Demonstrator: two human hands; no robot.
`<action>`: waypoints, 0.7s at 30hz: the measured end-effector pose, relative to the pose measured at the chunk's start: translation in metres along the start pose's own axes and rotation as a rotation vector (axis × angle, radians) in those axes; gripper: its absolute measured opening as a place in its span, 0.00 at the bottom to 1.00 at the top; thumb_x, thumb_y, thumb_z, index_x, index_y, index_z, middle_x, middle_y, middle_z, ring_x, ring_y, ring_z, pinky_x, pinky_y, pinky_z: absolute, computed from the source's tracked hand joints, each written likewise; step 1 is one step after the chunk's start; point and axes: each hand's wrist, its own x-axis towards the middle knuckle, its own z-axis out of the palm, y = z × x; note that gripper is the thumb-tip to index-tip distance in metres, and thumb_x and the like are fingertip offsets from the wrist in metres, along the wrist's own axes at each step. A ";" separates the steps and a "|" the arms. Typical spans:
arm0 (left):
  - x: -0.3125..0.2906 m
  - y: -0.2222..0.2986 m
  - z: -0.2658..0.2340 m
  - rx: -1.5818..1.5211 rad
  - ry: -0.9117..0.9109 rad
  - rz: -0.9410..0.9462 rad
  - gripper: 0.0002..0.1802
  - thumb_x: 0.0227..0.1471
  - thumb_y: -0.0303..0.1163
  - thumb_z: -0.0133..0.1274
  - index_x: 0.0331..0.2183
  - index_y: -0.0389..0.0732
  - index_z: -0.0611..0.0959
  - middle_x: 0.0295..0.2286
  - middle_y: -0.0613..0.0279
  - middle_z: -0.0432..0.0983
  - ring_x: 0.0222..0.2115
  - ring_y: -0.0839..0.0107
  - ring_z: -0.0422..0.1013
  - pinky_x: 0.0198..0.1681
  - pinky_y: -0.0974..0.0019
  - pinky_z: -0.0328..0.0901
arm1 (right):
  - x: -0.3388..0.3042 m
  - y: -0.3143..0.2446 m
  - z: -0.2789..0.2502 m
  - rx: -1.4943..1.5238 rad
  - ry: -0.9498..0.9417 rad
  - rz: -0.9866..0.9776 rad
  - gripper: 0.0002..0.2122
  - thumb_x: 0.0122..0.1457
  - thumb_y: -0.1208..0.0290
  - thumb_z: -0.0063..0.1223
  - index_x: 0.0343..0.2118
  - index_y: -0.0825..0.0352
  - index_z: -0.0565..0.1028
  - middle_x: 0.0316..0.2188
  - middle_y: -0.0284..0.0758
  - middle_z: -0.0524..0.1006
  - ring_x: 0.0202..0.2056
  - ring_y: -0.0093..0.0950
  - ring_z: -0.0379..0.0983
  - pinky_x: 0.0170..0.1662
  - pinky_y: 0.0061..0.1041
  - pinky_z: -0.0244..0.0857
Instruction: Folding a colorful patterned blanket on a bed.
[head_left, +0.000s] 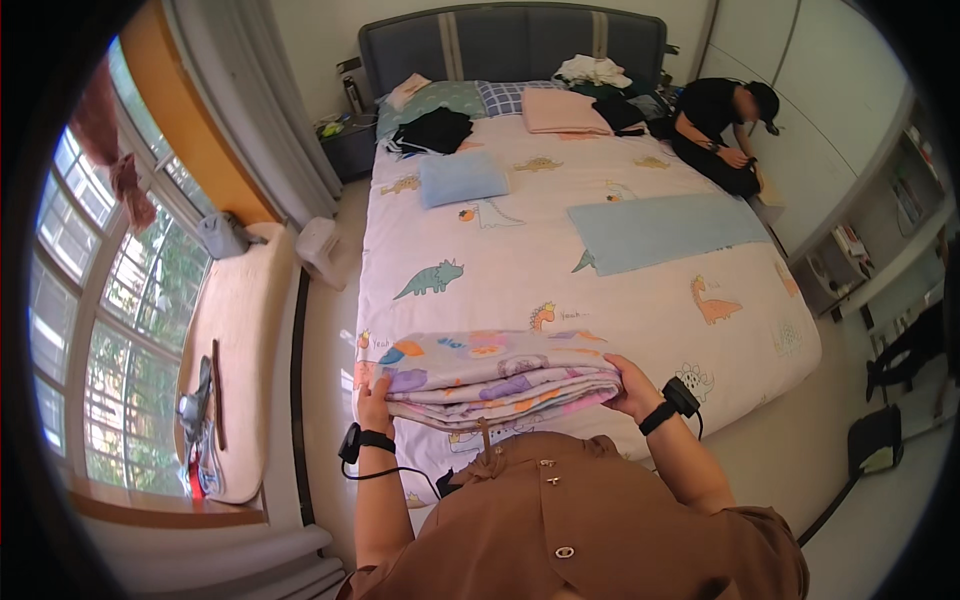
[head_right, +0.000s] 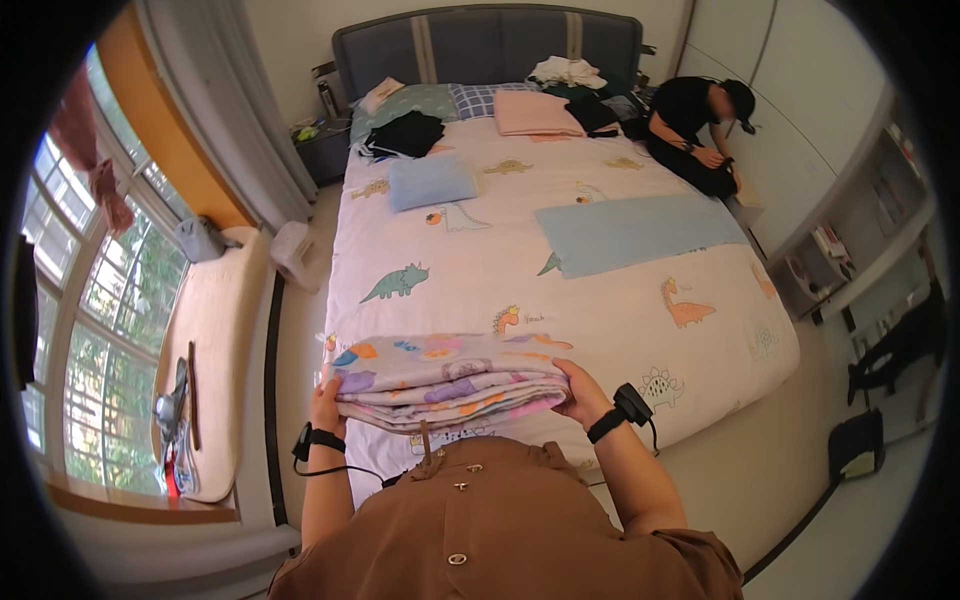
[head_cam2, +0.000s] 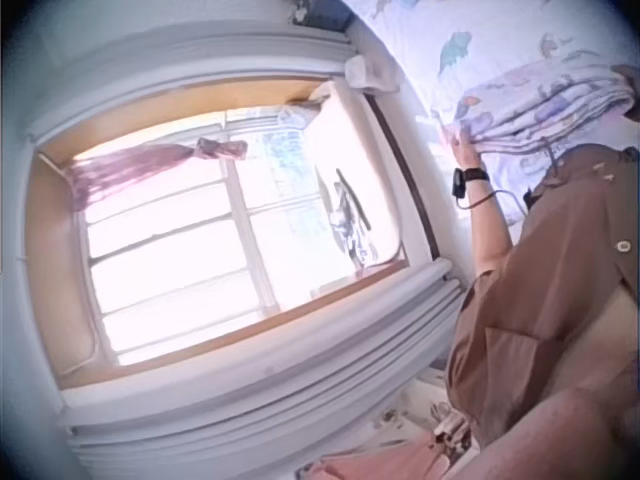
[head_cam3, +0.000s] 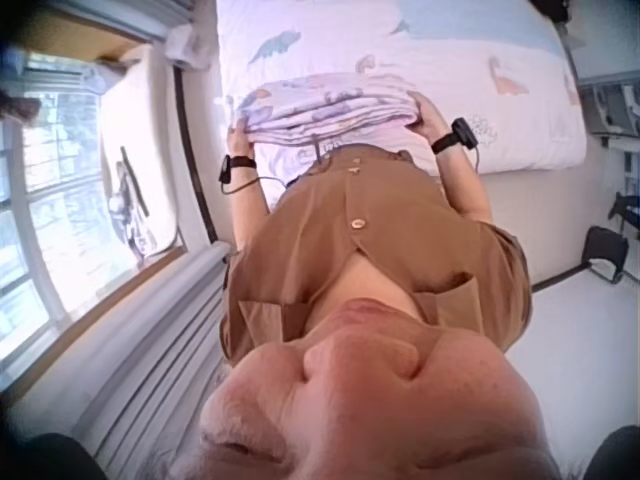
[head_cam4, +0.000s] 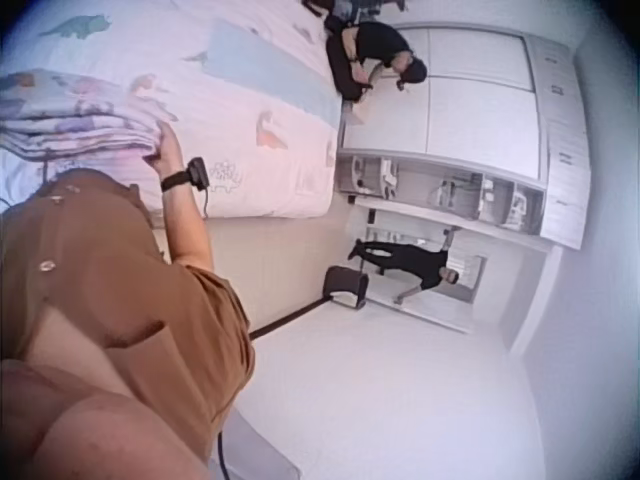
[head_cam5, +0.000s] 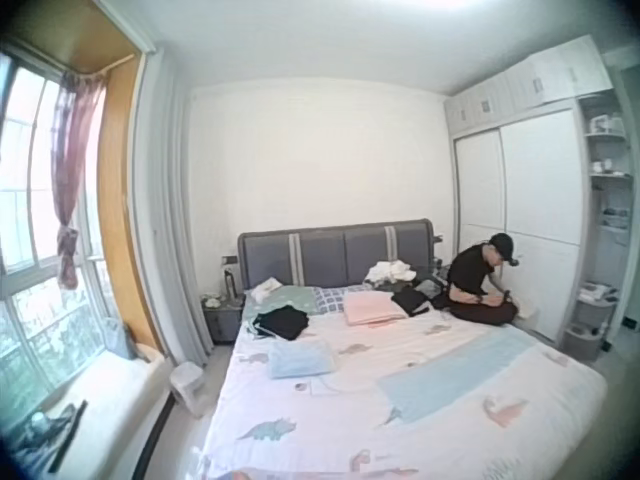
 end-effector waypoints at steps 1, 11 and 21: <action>0.001 -0.008 -0.005 -0.027 -0.002 -0.018 0.10 0.44 0.28 0.46 0.32 0.36 0.71 0.27 0.60 0.70 0.25 0.69 0.69 0.27 0.68 0.66 | 0.006 0.003 -0.005 0.020 -0.009 -0.002 0.13 0.49 0.56 0.42 0.34 0.59 0.68 0.28 0.28 0.71 0.29 0.20 0.65 0.34 0.24 0.59; -0.041 -0.158 -0.081 0.123 0.186 -0.512 0.20 0.41 0.24 0.49 0.40 0.36 0.66 0.30 0.57 0.68 0.27 0.64 0.68 0.27 0.60 0.66 | 0.078 0.117 -0.110 0.023 0.097 0.447 0.12 0.51 0.66 0.42 0.34 0.68 0.64 0.25 0.40 0.72 0.24 0.35 0.70 0.31 0.32 0.67; 0.004 -0.079 -0.011 0.133 0.071 -0.187 0.17 0.41 0.21 0.47 0.38 0.36 0.66 0.28 0.61 0.68 0.27 0.68 0.67 0.27 0.64 0.65 | 0.089 0.028 -0.065 -0.031 0.094 -0.045 0.10 0.49 0.77 0.42 0.36 0.72 0.65 0.33 0.41 0.69 0.32 0.34 0.69 0.34 0.32 0.66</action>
